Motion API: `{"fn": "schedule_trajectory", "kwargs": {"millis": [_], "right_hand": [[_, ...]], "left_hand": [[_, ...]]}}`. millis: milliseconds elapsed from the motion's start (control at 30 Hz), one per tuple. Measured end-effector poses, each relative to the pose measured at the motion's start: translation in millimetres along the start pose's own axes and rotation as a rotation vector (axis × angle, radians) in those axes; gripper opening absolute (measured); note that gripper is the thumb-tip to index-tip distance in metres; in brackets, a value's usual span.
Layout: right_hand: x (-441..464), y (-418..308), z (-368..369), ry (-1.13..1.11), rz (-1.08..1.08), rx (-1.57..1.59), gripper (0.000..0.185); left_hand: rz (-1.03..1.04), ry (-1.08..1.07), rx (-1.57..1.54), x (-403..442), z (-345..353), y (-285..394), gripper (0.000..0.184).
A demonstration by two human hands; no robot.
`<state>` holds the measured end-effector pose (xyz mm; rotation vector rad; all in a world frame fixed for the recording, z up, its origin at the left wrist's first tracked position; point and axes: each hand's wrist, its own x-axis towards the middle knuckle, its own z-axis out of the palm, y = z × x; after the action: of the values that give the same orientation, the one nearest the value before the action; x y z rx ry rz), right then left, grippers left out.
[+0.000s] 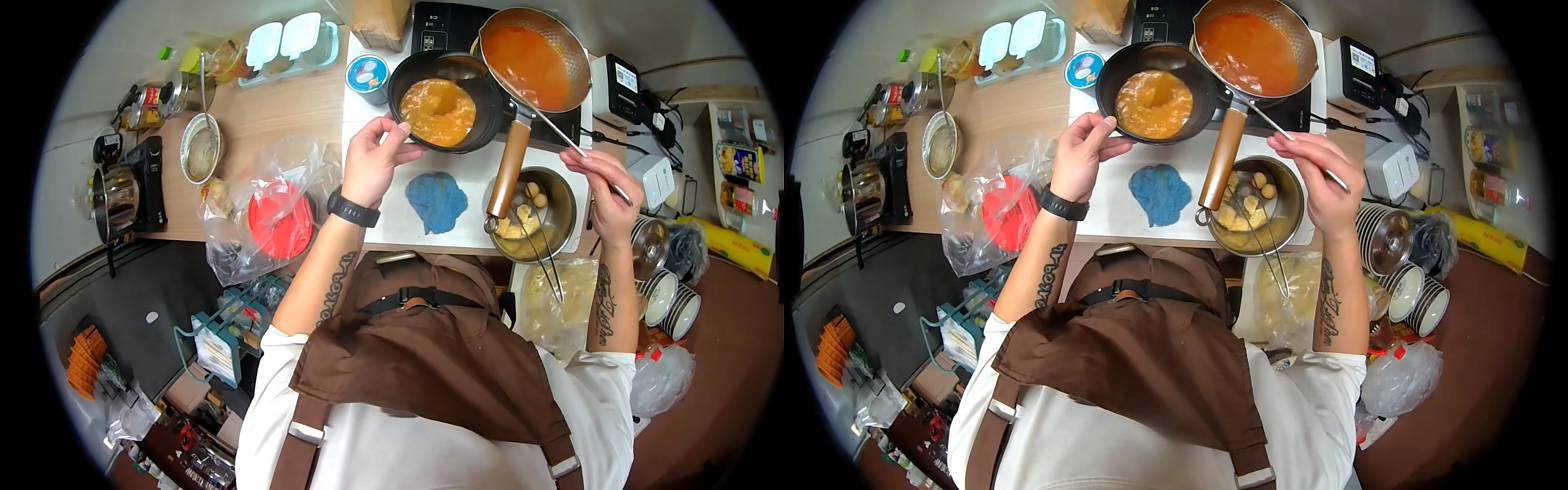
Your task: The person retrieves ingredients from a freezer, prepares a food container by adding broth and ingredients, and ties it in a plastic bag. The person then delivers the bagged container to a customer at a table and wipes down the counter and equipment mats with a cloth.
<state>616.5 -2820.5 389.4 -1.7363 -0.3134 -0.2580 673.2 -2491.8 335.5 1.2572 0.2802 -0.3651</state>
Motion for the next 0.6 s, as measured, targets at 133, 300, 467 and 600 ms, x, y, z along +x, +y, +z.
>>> {"fn": "schedule_trajectory", "kwargs": {"millis": [133, 300, 467, 600], "right_hand": [[9, 12, -18, 0.124, -0.149, -0.319, 0.019], [20, 63, -26, 0.322, 0.107, -0.231, 0.018], [20, 74, -24, 0.497, 0.329, 0.12, 0.025], [26, 67, -25, 0.55, 0.399, 0.199, 0.026]], "left_hand": [[0.011, 0.014, 0.012, 2, 0, 3, 0.013], [0.025, 0.043, 0.011, -2, -8, 1, 0.011], [0.008, 0.049, 0.026, -3, -10, 1, 0.011], [0.012, 0.039, 0.033, -1, -9, 3, 0.011]]}}
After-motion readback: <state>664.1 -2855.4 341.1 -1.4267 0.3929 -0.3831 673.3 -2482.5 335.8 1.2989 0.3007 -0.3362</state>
